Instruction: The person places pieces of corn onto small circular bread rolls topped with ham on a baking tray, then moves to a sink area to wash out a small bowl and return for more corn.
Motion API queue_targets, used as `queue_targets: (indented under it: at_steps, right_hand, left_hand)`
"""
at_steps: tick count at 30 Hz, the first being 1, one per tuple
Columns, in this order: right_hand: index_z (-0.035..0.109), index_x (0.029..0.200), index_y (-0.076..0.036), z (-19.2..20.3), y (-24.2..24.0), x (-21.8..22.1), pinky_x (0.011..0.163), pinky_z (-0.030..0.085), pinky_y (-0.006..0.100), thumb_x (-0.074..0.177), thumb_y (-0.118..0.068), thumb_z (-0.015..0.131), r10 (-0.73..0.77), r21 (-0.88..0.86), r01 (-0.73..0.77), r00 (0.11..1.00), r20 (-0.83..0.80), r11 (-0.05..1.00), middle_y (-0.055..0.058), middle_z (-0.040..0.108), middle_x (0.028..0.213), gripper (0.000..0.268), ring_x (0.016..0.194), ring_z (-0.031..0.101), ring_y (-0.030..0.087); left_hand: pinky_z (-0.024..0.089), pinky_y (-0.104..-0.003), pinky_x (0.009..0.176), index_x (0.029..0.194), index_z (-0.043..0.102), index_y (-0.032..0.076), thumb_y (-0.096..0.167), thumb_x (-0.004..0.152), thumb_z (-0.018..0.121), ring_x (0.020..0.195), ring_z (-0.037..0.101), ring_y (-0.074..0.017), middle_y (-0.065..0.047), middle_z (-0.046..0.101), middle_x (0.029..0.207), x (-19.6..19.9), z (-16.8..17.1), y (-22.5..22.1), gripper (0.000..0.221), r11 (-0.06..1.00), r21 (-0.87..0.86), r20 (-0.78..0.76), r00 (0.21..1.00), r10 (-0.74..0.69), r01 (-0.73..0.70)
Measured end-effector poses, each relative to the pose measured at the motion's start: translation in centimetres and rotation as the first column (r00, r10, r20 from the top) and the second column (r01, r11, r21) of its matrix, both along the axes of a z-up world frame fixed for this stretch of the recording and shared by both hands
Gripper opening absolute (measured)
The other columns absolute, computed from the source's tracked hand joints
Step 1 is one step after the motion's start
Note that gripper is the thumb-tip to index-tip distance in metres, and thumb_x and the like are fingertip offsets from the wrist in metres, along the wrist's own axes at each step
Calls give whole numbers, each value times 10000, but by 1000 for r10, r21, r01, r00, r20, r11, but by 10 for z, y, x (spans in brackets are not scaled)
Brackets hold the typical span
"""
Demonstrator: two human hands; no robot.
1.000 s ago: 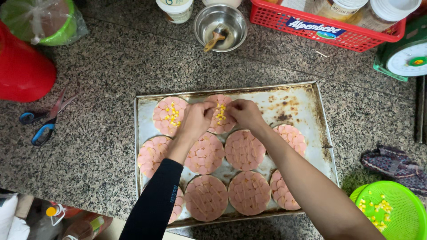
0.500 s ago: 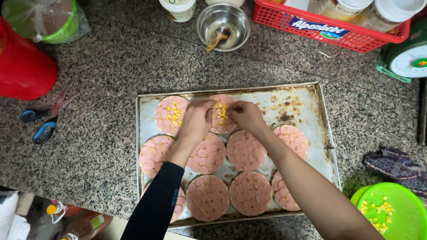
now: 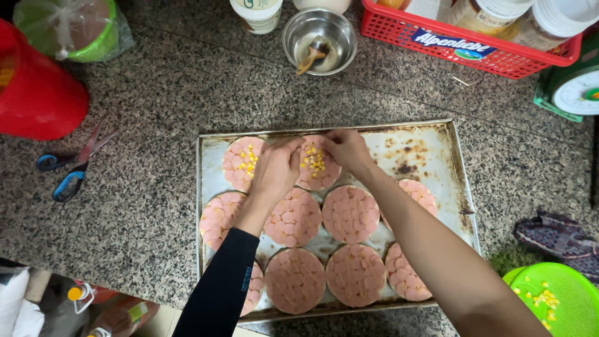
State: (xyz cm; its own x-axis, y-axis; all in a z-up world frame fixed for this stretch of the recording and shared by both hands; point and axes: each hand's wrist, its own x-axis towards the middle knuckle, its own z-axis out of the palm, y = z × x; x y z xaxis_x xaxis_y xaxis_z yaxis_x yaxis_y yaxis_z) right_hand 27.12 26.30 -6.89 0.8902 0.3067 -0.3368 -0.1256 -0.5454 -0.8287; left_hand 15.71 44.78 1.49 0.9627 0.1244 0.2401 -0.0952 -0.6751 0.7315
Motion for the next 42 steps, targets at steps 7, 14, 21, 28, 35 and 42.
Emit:
queue_targets:
  at_steps: [7,14,21,28,35,42]
  right_hand:
    - [803,814,-34,3,9,1,602,512,330,970,-330,686,186,-201,-149,966,181,968,56,696,666,355,576,633,137]
    - [745,1137,-84,36,-29,-2,496,372,256,1030,-220,583,-73,344,143,976,-207,928,-21,576,703,237,567,473,71]
    - [682,1096,-67,112,-141,-65,505,332,243,1039,-174,533,-78,396,249,913,-400,884,-27,530,753,192,591,425,69]
    - [696,1050,-63,126,-331,-166,549,394,231,1047,-210,536,-286,198,351,912,-295,915,-10,604,792,218,634,500,65]
    - [738,1063,-66,48,-473,-234,742,559,341,955,-236,645,-281,-205,285,959,48,936,66,741,917,222,817,702,190]
    - [696,1106,-25,45,-426,-237,933,518,493,858,-191,720,11,-382,206,868,496,901,241,669,1130,299,1061,638,433]
  left_hand:
    - [541,-462,914,1159,731,42,100,941,607,1031,694,-392,-191,734,1142,-6,8,8,257,999,-24,2,999,41,-41]
    - [551,-451,894,1173,730,53,105,951,589,1022,699,-384,-196,736,1131,-9,11,9,268,992,-82,-34,995,97,-99]
    - [577,-427,764,1133,747,45,105,933,602,872,731,-362,-194,744,1121,-27,42,-54,254,994,-101,22,999,-36,38]
    - [549,-380,637,1163,743,65,223,958,642,685,704,-256,-150,777,886,-61,33,-199,279,890,-322,-157,909,-387,323]
    - [582,-393,672,1326,650,93,372,953,632,712,754,-272,-144,785,869,-112,-3,-339,466,780,-388,-280,744,-607,490]
    - [551,-523,704,1524,309,84,395,932,742,882,700,-462,-255,727,1009,-134,-54,-423,796,776,-302,-209,756,-621,554]
